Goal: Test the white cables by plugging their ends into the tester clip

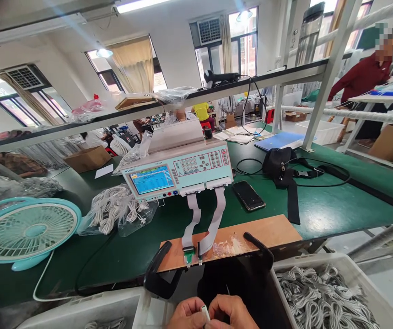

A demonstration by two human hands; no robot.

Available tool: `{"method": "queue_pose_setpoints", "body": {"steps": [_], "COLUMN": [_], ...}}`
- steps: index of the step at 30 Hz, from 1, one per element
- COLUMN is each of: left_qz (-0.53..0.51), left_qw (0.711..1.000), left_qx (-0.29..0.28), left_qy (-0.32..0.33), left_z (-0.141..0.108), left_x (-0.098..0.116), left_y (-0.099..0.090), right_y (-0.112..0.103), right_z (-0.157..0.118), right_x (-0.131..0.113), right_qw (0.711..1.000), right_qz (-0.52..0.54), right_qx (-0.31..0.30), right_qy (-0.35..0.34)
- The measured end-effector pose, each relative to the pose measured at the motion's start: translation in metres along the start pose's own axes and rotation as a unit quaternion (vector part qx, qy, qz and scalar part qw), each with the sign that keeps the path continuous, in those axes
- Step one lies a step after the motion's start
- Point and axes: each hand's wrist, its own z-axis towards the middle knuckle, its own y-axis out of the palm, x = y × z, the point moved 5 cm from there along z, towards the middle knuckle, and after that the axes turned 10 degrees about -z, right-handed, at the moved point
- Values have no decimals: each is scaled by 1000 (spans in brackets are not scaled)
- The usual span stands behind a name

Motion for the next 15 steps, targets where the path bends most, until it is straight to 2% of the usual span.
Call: {"method": "queue_pose_setpoints", "body": {"steps": [3,7,10,15], "left_qz": [-47,-82,-86,-78], "left_qw": [996,976,966,966], "left_qx": [33,133,176,181], "left_qy": [67,151,171,168], "left_z": [0,-4,-5,-2], "left_x": [8,26,32,29], "left_y": [9,13,11,2], "right_y": [-7,-15,-12,-7], "right_z": [7,24,38,52], "right_x": [-19,-27,-16,-6], "right_qw": [999,992,990,990], "right_qz": [-21,17,41,25], "right_qx": [41,123,133,136], "right_qy": [-15,-18,0,27]}}
